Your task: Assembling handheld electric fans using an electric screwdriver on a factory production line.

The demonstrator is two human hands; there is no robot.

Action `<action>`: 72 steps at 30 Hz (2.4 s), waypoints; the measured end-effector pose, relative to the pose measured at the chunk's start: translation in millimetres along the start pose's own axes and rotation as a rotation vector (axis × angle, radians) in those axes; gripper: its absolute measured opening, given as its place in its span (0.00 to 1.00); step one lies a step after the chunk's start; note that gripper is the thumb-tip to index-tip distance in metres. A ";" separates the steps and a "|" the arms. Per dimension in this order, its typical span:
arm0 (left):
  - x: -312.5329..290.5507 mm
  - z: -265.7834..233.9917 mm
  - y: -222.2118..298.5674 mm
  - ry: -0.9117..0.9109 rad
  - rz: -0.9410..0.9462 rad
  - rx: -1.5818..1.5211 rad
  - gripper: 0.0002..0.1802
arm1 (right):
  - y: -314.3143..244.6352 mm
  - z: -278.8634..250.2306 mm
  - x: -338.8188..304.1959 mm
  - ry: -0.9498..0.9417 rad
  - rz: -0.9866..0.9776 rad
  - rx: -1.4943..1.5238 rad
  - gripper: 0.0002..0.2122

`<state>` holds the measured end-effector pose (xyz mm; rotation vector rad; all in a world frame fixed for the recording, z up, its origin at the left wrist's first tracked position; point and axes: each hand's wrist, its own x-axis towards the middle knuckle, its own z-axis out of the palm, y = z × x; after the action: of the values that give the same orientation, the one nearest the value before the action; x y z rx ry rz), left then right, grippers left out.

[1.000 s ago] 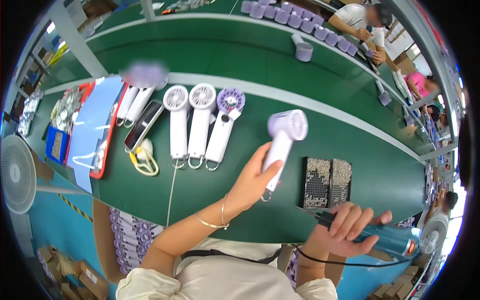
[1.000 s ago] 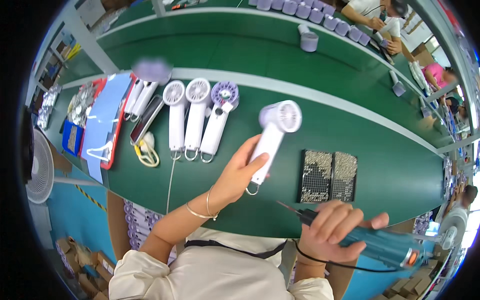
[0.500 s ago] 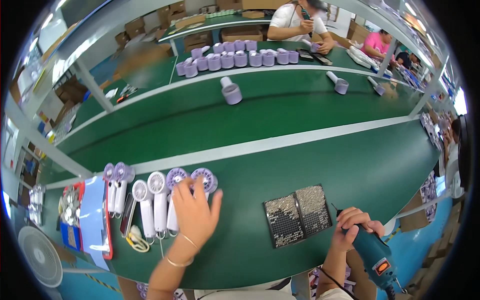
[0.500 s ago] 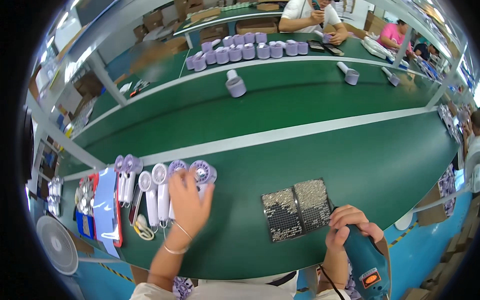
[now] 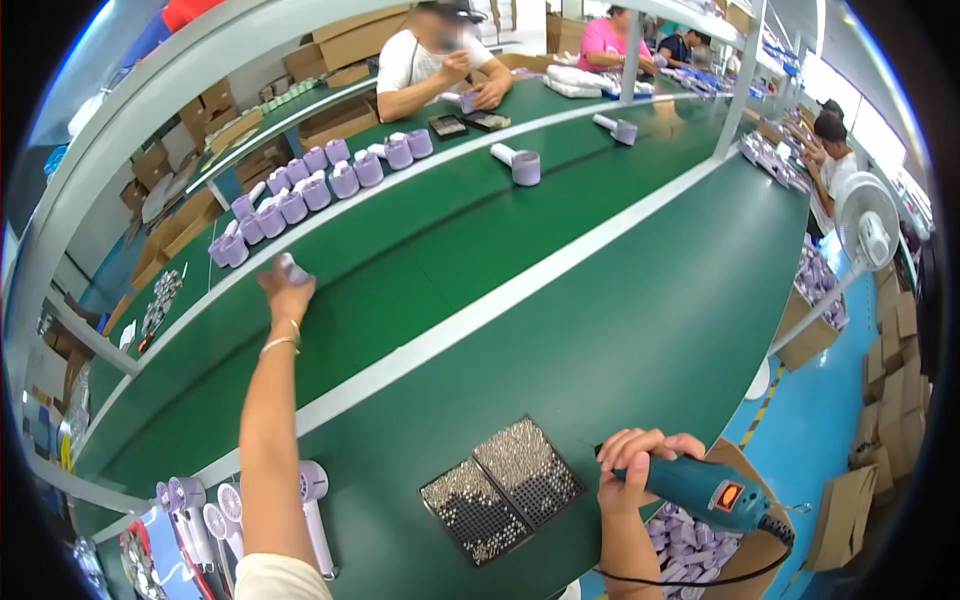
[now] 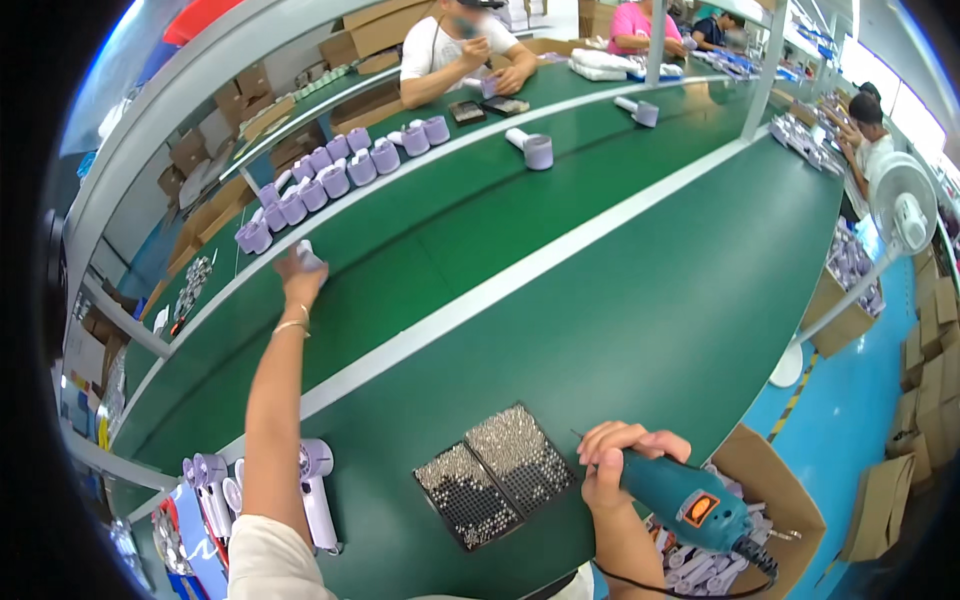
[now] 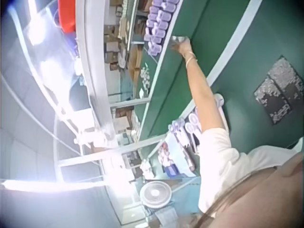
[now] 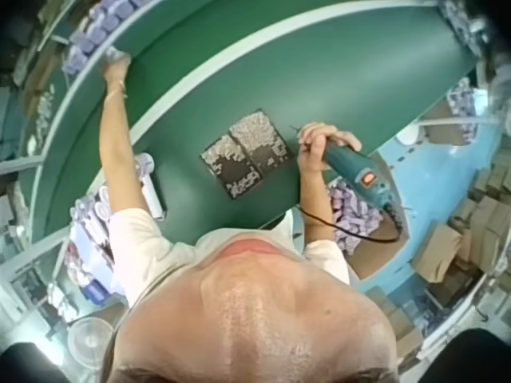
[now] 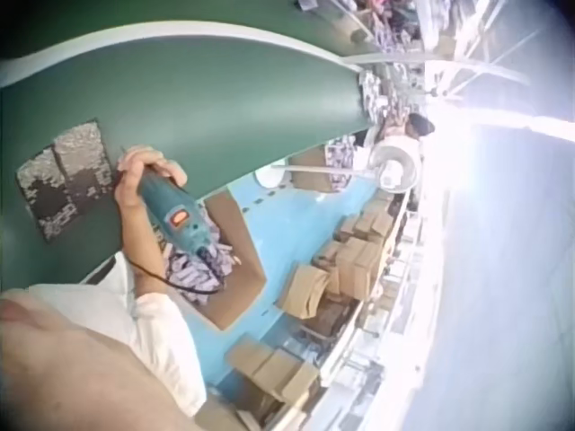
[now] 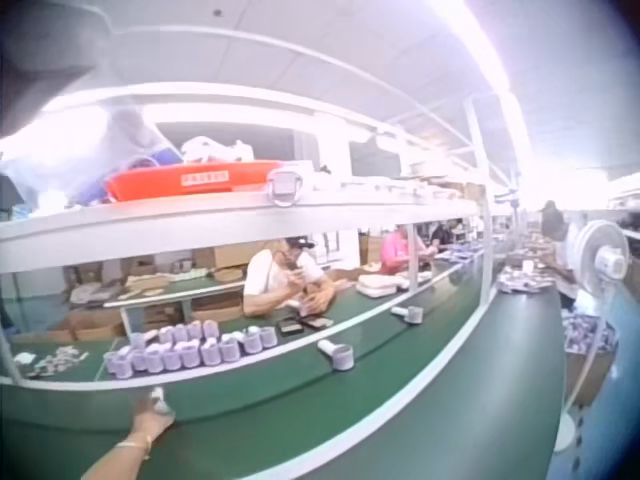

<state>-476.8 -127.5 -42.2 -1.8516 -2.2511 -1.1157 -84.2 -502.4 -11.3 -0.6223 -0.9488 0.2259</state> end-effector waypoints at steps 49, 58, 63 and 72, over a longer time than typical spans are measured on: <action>-389.0 -185.4 33.1 -0.574 0.326 -0.773 0.41 | 9.4 18.4 -13.6 -0.309 0.266 -0.024 0.16; -394.2 -183.9 50.3 -0.530 0.217 -0.714 0.46 | 8.9 23.7 -15.4 -0.349 0.291 -0.028 0.17; -392.1 -179.6 47.8 -0.479 0.213 -0.739 0.39 | 1.2 13.5 -6.2 -0.339 0.221 0.090 0.09; -392.9 -184.8 39.0 -0.523 0.226 -0.732 0.40 | -70.9 132.6 -46.6 -0.616 0.360 0.404 0.10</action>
<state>-402.4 -556.8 -57.5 -2.8751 -1.8691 -1.7324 -224.9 -527.4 54.7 -0.3412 -1.3273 0.9468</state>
